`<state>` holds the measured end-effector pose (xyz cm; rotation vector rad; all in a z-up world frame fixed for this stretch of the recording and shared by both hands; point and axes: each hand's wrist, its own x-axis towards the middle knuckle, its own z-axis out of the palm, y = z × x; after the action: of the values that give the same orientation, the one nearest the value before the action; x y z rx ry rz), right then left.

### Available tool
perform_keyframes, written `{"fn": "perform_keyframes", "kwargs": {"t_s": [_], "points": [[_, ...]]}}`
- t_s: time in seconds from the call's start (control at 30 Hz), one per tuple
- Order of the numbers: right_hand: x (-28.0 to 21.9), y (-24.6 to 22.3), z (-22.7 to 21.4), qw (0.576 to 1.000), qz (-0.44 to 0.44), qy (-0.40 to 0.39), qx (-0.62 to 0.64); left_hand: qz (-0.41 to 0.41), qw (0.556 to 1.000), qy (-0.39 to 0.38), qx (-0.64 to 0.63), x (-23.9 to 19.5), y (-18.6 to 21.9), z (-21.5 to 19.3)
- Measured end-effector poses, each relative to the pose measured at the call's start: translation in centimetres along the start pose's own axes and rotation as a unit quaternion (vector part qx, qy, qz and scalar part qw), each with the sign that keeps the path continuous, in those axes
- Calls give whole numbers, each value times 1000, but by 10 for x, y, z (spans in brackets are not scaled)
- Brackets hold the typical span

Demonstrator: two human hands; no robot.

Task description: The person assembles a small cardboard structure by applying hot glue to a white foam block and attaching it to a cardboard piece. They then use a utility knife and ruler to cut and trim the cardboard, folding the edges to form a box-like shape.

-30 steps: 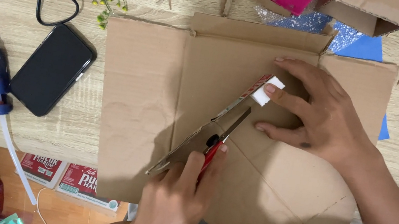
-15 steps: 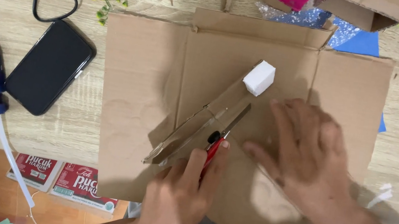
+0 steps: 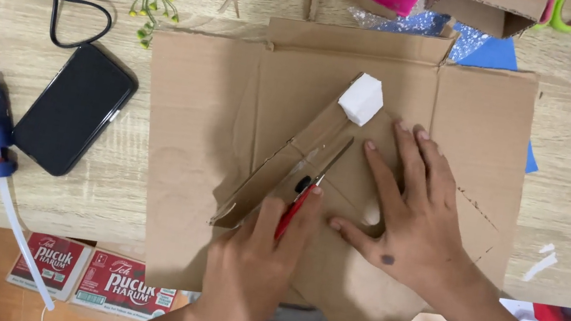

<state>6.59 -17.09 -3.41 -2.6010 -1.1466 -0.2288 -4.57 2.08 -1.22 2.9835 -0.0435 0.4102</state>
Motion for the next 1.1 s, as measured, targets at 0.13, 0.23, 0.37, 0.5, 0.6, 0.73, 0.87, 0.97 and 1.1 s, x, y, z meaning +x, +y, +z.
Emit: {"fn": "perform_keyframes", "kwargs": {"t_s": [0.13,0.23,0.37,0.5,0.6,0.73,0.87,0.97,1.1], "points": [[1,14,-5,999,34,-18,7,-67,966,-18,-251,3,-20,-11],[1,21,-15,999,-3,-7,35,-152,886,-87,-430,17,-38,-35],[0,15,-37,978,138,-105,118,-131,946,-1,-296,32,-52,-31],[-12,-8,-67,958,233,-123,112,-55,992,86,-70,36,-64,10],[-43,-29,-80,978,195,-62,49,13,987,156,45,29,-68,20],[-80,-68,-103,988,152,0,-30,21,986,162,-43,3,-46,-33],[-99,-98,-120,983,171,52,-44,-10,898,-18,-439,-28,3,-97],[-103,-110,-123,985,160,60,-25,-9,856,-71,-511,-48,20,-95],[-97,-110,-126,988,142,50,31,-30,777,-96,-621,-51,11,-77]]}}
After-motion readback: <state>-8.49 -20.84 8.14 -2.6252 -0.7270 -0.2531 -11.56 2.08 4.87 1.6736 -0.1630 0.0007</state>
